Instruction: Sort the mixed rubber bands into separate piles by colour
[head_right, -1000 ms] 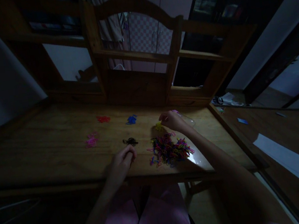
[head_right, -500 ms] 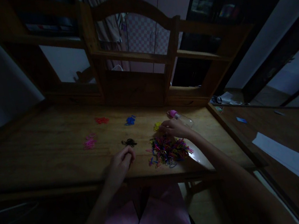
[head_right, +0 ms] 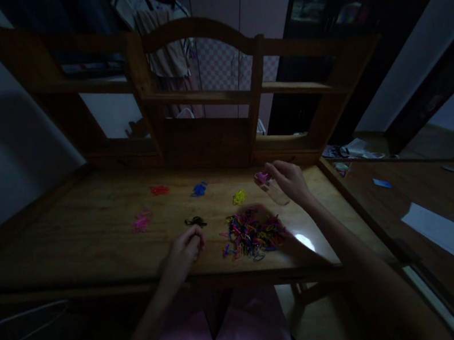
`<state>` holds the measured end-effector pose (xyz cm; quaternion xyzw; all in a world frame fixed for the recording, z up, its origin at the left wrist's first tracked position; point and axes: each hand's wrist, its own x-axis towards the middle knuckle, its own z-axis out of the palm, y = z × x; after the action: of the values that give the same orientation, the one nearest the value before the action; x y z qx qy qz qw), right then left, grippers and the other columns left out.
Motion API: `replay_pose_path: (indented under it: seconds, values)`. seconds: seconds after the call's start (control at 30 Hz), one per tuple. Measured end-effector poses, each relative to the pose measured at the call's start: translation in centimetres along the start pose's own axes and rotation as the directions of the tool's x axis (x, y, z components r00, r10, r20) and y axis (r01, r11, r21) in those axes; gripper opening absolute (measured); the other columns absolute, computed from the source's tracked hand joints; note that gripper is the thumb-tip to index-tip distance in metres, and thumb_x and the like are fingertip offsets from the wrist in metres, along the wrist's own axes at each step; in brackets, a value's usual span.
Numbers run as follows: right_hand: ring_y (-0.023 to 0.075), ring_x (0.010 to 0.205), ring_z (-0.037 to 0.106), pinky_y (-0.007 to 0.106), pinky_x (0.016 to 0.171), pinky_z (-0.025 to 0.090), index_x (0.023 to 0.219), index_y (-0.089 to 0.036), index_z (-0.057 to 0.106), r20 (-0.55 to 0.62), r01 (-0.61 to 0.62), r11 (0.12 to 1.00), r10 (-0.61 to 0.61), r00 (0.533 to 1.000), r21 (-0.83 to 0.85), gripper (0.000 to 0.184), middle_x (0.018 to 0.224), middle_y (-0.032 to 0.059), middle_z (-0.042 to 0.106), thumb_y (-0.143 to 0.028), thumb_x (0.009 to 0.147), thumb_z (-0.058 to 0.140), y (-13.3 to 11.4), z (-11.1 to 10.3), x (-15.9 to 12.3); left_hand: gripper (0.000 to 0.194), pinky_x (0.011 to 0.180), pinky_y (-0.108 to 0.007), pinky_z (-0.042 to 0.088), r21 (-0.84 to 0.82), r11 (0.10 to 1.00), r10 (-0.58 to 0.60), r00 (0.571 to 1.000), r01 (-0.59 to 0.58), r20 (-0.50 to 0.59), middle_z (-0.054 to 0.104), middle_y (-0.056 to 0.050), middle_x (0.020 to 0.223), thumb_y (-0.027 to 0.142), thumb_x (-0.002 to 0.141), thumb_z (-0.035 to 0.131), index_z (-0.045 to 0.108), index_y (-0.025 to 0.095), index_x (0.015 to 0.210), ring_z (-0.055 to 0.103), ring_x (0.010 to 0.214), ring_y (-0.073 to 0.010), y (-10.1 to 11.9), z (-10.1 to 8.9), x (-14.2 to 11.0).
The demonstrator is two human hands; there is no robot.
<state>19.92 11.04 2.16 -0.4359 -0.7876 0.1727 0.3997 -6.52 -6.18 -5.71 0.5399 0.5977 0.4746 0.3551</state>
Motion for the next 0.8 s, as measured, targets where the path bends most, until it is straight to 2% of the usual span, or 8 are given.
replay_pose_path:
  seconds: [0.07, 0.13, 0.23, 0.3, 0.37, 0.43, 0.6, 0.8]
  values:
    - [0.0202, 0.073, 0.062, 0.029, 0.068, 0.045, 0.078, -0.019, 0.068, -0.166, 0.027, 0.998, -0.035, 0.985, -0.051, 0.046, 0.078, 0.0062, 0.068, -0.056, 0.094, 0.045, 0.8, -0.5, 0.7, 0.018, 0.06, -0.023, 0.038, 0.045, 0.997, 0.064, 0.998, -0.065, 0.027, 0.056, 0.002, 0.067, 0.018, 0.082, 0.041, 0.055, 0.019, 0.071, 0.053, 0.064, -0.0136, 1.7, 0.8, 0.9]
    - [0.0192, 0.071, 0.06, 0.028, 0.067, 0.043, 0.077, -0.019, 0.067, -0.28, 0.042, 0.997, -0.057, 0.958, -0.058, 0.044, 0.076, 0.0057, 0.067, -0.054, 0.094, 0.046, 2.1, -0.6, 1.1, 0.019, 0.067, -0.025, 0.042, 0.13, 0.972, 0.184, 0.979, -0.194, 0.088, 0.062, 0.0, 0.075, 0.017, 0.083, 0.043, 0.06, 0.019, 0.075, 0.058, 0.072, -0.015, 3.6, 2.1, 2.6]
    - [0.0169, 0.062, 0.055, 0.027, 0.061, 0.04, 0.071, -0.019, 0.065, -0.392, -0.005, 0.998, 0.028, 0.919, 0.061, 0.045, 0.065, 0.0031, 0.061, -0.052, 0.094, 0.045, 4.7, -0.1, 1.3, 0.02, 0.077, -0.028, 0.044, 0.274, 0.875, 0.335, 0.907, -0.4, 0.256, 0.067, -0.005, 0.089, 0.015, 0.082, 0.048, 0.067, 0.019, 0.083, 0.06, 0.085, -0.0187, 6.0, 4.7, 6.6]
    - [0.0153, 0.055, 0.051, 0.027, 0.056, 0.038, 0.067, -0.019, 0.064, -0.429, -0.05, 0.983, 0.124, 0.895, 0.179, 0.044, 0.058, 0.0007, 0.056, -0.051, 0.092, 0.047, 6.4, 0.3, 1.3, 0.02, 0.087, -0.031, 0.043, 0.351, 0.787, 0.341, 0.832, -0.508, 0.438, 0.067, -0.007, 0.098, 0.016, 0.083, 0.051, 0.069, 0.018, 0.091, 0.06, 0.097, -0.0213, 6.9, 6.6, 9.5]
    - [0.0137, 0.051, 0.048, 0.026, 0.052, 0.035, 0.062, -0.019, 0.062, -0.449, -0.078, 0.945, 0.223, 0.865, 0.319, 0.041, 0.052, -0.0013, 0.053, -0.05, 0.087, 0.055, 8.0, 0.6, 1.3, 0.02, 0.092, -0.032, 0.042, 0.42, 0.699, 0.262, 0.755, -0.578, 0.602, 0.066, -0.008, 0.107, 0.019, 0.084, 0.055, 0.068, 0.018, 0.099, 0.057, 0.105, -0.0227, 7.1, 8.2, 12.2]
    - [0.0121, 0.047, 0.045, 0.025, 0.049, 0.033, 0.058, -0.019, 0.062, -0.449, -0.087, 0.877, 0.325, 0.833, 0.473, 0.036, 0.048, -0.0027, 0.051, -0.047, 0.081, 0.062, 9.2, 0.8, 1.3, 0.016, 0.091, -0.032, 0.041, 0.445, 0.654, 0.188, 0.701, -0.612, 0.688, 0.067, -0.006, 0.103, 0.022, 0.081, 0.062, 0.068, 0.018, 0.096, 0.057, 0.102, -0.0227, 6.9, 9.7, 14.2]
    - [0.0098, 0.044, 0.045, 0.024, 0.044, 0.035, 0.058, -0.019, 0.061, -0.44, -0.104, 0.763, 0.472, 0.764, 0.638, 0.032, 0.054, -0.0012, 0.058, -0.041, 0.08, 0.058, 11.5, 0.5, 1.7, 0.005, 0.092, -0.037, 0.035, 0.463, 0.608, 0.108, 0.645, -0.645, 0.756, 0.065, -0.003, 0.088, 0.02, 0.075, 0.069, 0.065, 0.017, 0.077, 0.055, 0.096, -0.023, 5.7, 11.6, 16.3]
    - [0.0082, 0.042, 0.048, 0.021, 0.042, 0.039, 0.059, -0.02, 0.058, -0.374, -0.144, 0.608, 0.64, 0.671, 0.781, 0.022, 0.053, -0.0027, 0.06, -0.034, 0.076, 0.057, 13.4, -0.1, 2.0, 0.009, 0.091, -0.037, 0.035, 0.435, 0.609, 0.154, 0.638, -0.662, 0.755, 0.062, -0.006, 0.097, 0.022, 0.089, 0.055, 0.06, 0.016, 0.087, 0.052, 0.095, -0.0217, 5.8, 11.1, 15.0]
